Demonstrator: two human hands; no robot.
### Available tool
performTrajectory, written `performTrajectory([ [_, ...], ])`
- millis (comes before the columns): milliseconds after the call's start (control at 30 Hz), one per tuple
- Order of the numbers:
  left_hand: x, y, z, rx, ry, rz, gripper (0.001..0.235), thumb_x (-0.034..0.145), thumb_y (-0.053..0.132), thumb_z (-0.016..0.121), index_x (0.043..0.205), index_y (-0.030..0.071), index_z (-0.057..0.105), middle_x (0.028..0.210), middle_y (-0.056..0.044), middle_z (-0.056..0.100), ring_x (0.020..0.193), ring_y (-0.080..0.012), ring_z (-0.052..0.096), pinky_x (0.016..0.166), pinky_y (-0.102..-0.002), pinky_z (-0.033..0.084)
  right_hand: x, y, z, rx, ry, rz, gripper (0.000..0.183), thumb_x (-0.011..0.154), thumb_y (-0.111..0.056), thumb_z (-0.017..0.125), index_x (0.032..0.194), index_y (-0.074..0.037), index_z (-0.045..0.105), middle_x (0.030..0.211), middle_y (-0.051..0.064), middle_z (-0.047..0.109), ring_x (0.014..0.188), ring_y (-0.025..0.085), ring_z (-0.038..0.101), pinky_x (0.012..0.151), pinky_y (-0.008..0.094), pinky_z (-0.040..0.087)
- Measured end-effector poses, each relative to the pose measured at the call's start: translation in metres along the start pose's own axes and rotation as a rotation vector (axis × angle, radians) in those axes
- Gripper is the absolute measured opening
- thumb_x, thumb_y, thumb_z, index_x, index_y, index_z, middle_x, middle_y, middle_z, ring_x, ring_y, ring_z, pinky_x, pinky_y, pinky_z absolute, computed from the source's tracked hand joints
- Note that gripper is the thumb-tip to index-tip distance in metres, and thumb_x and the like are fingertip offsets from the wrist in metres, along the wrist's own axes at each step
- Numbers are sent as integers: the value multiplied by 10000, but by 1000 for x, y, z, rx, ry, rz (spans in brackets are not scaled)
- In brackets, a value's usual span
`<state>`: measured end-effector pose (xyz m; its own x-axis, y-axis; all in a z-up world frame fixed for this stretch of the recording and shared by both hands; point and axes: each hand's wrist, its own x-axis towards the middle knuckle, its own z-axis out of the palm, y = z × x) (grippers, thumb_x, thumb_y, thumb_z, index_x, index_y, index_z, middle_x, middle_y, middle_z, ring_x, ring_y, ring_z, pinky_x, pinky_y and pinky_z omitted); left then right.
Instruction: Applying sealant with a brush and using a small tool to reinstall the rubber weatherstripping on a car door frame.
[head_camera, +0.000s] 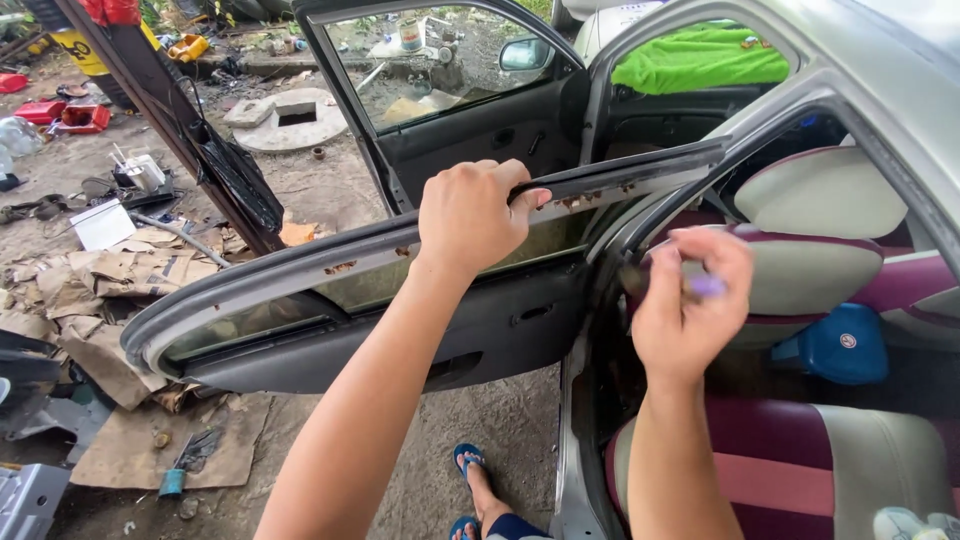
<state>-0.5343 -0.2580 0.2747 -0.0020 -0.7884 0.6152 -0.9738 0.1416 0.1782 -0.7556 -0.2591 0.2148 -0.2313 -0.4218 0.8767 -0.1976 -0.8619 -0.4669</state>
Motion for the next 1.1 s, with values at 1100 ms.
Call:
performTrajectory([
  [1100, 14, 8, -5, -57, -175, -265, 298, 816, 436, 714, 1024, 244, 808, 901, -1, 777, 798, -325, 699, 671, -460, 524, 73, 19, 2, 219, -183, -14, 249, 1156, -205, 520, 1124, 40, 551, 1140, 218, 639, 994, 253, 641, 848, 305, 518],
])
